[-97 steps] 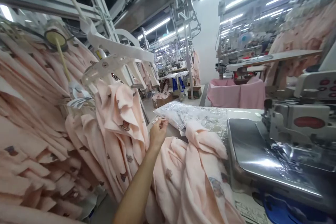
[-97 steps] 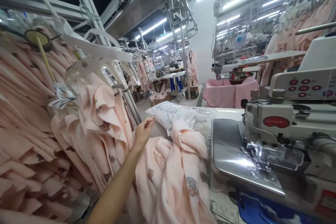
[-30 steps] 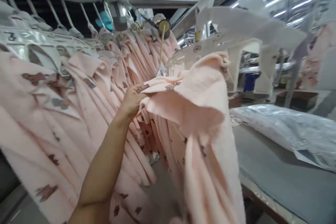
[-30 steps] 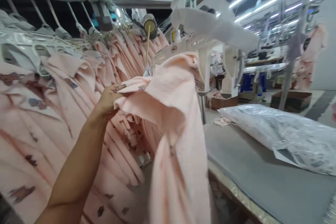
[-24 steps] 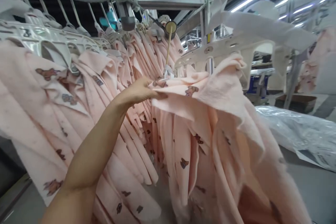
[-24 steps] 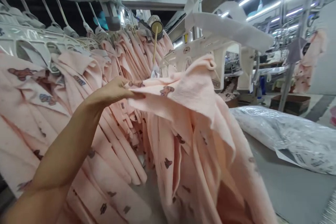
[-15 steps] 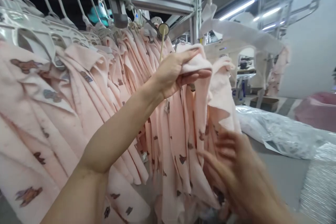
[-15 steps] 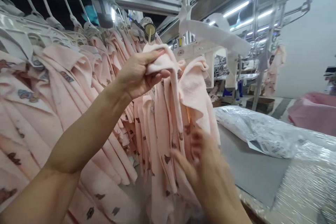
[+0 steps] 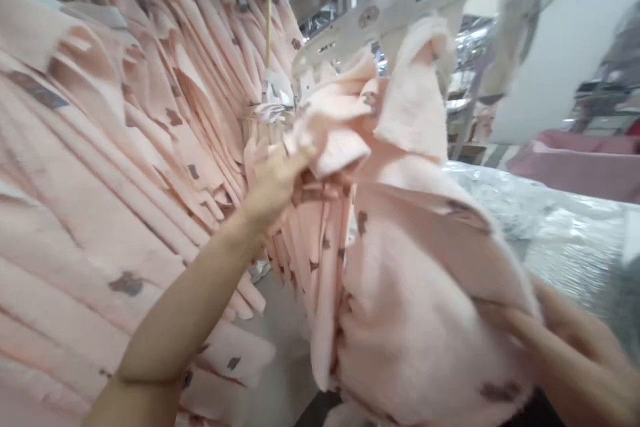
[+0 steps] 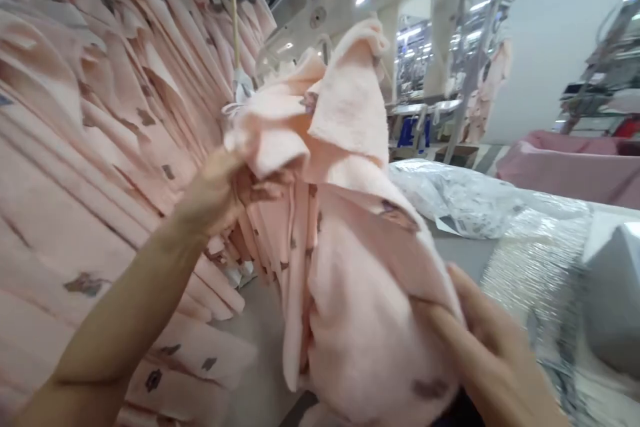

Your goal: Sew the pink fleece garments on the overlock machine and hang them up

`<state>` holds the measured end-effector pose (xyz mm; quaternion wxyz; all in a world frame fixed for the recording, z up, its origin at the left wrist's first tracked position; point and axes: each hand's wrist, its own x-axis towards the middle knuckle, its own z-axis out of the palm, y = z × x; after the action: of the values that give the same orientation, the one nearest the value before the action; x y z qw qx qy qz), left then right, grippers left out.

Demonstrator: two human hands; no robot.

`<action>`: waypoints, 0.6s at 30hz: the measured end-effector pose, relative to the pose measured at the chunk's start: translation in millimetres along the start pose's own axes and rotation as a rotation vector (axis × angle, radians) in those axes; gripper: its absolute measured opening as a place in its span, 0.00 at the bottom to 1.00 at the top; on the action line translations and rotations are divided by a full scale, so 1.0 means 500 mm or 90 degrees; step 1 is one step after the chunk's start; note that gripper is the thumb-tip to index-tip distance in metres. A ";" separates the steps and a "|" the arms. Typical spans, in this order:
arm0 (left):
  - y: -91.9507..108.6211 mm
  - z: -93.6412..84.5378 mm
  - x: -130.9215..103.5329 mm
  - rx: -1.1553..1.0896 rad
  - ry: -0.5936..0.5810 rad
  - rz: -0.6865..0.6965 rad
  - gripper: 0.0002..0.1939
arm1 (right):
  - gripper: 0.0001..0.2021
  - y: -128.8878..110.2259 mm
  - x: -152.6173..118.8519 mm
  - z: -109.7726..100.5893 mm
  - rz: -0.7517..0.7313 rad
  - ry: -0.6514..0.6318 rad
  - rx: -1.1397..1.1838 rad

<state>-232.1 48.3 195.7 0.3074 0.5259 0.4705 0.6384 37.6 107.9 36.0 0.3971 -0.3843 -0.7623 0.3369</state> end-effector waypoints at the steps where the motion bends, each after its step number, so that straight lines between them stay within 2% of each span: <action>1: -0.044 0.016 -0.019 -0.015 -0.041 -0.033 0.23 | 0.15 0.009 0.001 -0.004 0.021 -0.051 -0.001; 4: -0.179 0.075 -0.076 0.004 -0.119 -0.112 0.20 | 0.12 0.037 0.013 0.028 0.056 -0.139 -0.033; 7: -0.274 0.118 -0.122 0.066 -0.113 -0.103 0.12 | 0.13 0.058 0.017 0.060 0.095 -0.109 -0.120; 9: -0.305 0.133 -0.144 0.100 -0.097 -0.099 0.09 | 0.18 0.062 0.013 0.059 0.106 -0.097 -0.156; 11: -0.320 0.147 -0.159 0.126 -0.083 -0.101 0.12 | 0.21 0.060 0.005 0.047 0.092 -0.110 -0.165; 14: -0.339 0.181 -0.178 0.128 -0.058 -0.103 0.19 | 0.21 0.052 -0.012 0.038 0.057 -0.161 -0.160; 18: -0.368 0.230 -0.197 0.105 -0.003 -0.118 0.20 | 0.18 0.045 -0.028 0.053 -0.001 -0.235 -0.150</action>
<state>-114.8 60.4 -11.6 0.3219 0.5049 0.5676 0.5651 27.5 101.2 0.5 0.2031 -0.3594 -0.8566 0.3097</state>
